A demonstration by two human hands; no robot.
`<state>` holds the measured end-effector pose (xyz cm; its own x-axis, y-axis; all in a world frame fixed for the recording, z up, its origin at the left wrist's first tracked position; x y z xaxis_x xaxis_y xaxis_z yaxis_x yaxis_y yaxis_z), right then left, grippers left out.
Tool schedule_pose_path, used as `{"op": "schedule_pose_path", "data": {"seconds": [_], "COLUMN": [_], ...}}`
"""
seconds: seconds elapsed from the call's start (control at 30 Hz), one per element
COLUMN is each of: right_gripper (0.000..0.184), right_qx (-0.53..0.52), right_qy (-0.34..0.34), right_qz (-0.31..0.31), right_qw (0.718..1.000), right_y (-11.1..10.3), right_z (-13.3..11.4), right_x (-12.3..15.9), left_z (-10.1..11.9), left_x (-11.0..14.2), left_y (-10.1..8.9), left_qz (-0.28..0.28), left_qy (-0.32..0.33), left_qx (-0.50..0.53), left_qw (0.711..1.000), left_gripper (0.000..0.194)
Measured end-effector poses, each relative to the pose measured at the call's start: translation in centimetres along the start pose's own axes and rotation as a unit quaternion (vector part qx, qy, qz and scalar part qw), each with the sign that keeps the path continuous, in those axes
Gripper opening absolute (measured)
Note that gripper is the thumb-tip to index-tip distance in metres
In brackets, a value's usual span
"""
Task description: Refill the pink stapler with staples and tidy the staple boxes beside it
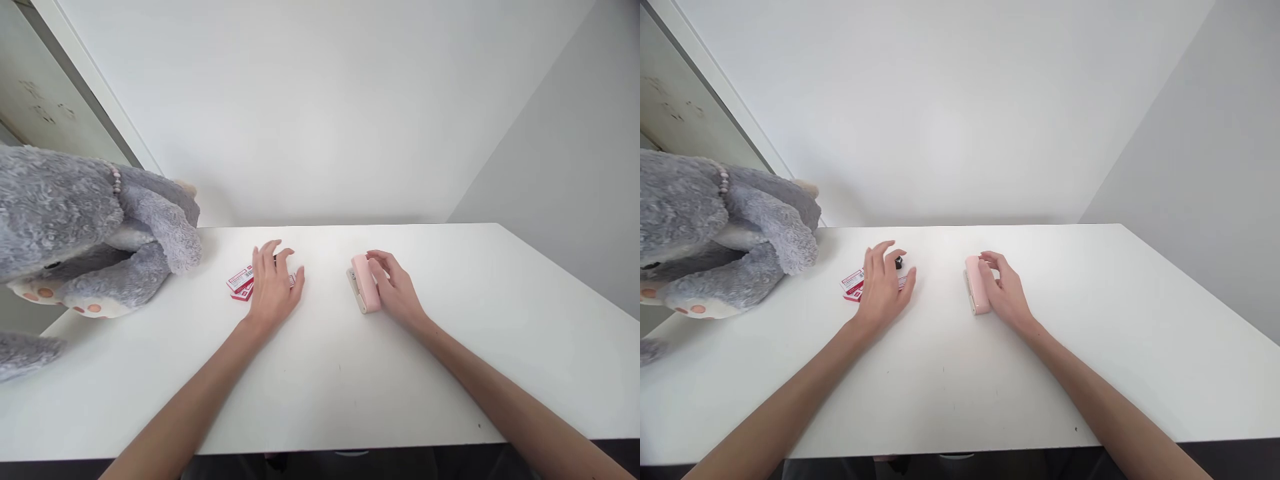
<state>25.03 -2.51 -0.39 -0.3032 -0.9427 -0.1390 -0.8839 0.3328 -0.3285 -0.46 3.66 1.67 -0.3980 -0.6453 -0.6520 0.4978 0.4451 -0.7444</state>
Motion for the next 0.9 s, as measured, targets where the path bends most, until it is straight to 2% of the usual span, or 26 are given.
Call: {"op": "schedule_pose_path", "data": {"seconds": [0.13,0.3,0.57,0.73,0.9], "right_gripper": [0.054,0.051,0.045,0.044,0.045], "right_qx": [-0.027,-0.028,-0.007,0.010,0.019], "right_qy": [0.026,0.042,0.034,0.038,0.037], "right_qz": [-0.008,-0.006,0.002,0.005,0.003], "right_qw": [0.999,0.999,0.999,0.999,0.999], "right_y": [-0.2,-0.2,0.0,0.1,0.1], "right_z": [0.6,0.8,1.1,1.5,1.7], "right_x": [-0.3,-0.5,-0.9,-0.9,-1.0], "left_z": [-1.1,-0.5,-0.2,0.6,1.2], "left_x": [0.0,1.2,1.8,1.6,1.4], "left_y": [0.2,0.6,0.9,0.8,0.7], "left_qz": [-0.002,-0.051,-0.099,-0.156,-0.169], "left_qy": [-0.052,-0.107,-0.101,-0.098,-0.089], "left_qx": [-0.064,-0.103,-0.138,-0.201,-0.183], "left_qw": [0.997,0.988,0.980,0.962,0.964], "left_gripper": [0.043,0.055,0.060,0.061,0.058]}}
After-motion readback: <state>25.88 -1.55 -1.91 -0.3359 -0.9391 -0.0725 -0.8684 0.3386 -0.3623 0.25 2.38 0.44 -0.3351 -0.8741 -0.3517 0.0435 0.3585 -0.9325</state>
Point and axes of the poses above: each hand's wrist, its own x-axis away from the middle knuckle, its own y-axis out of the palm, z = x × y, the point moved 3 cm from there along -x, towards the middle knuckle, and after that the axes turned 4 degrees about y, right-handed, at the moved point
